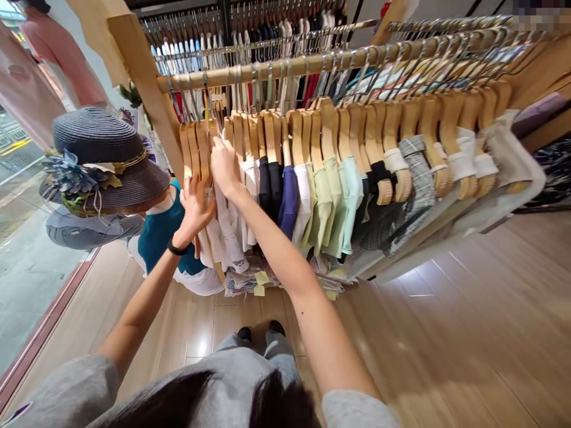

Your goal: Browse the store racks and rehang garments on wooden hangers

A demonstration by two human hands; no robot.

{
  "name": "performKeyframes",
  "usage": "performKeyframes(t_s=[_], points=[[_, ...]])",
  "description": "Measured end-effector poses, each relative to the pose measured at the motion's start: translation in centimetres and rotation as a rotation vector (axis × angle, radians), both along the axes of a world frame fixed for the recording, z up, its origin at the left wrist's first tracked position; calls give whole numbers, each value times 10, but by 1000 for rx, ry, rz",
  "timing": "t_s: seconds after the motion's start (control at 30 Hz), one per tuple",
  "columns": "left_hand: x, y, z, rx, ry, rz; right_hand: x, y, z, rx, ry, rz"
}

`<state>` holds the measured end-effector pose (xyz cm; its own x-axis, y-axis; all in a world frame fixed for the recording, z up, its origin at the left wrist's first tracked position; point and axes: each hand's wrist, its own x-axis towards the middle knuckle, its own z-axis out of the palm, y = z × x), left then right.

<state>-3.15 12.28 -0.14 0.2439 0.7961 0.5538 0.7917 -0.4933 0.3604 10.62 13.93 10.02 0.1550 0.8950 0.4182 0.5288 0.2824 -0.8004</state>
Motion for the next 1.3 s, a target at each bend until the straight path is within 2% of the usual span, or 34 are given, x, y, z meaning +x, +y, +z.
performKeyframes(t_s=[0.1, 0.2, 0.23, 0.3, 0.37, 0.47, 0.6, 0.77, 0.97, 1.07, 1.17, 1.3], points=[[6, -10, 6, 21, -85, 41, 70, -39, 10, 236, -91, -129], [29, -26, 19, 81, -172, 60, 151, -50, 18, 179, -194, -353], [42, -31, 24, 99, -190, 42, 171, -46, 18, 131, -244, -383], [74, -43, 33, 117, -198, -16, 194, -28, 14, 39, -314, -353], [112, -53, 38, 102, -163, -71, 199, -7, 5, -8, -355, -312], [164, -61, 31, 42, -68, -104, 193, 16, -10, 2, -397, -327], [198, -60, 10, -22, 4, -44, 191, 30, -24, 41, -368, -320], [199, -58, 0, -37, 2, 13, 188, 30, -28, 64, -275, -325], [192, -57, 2, -43, -21, -51, 184, 16, -9, 117, -216, -340], [190, -55, 0, -51, -49, -71, 189, 3, -8, 148, -199, -315], [189, -54, -1, -59, -60, -92, 193, -19, -19, 190, -176, -295], [187, -55, 3, -88, -38, -112, 194, -58, -49, 207, -181, -316]])
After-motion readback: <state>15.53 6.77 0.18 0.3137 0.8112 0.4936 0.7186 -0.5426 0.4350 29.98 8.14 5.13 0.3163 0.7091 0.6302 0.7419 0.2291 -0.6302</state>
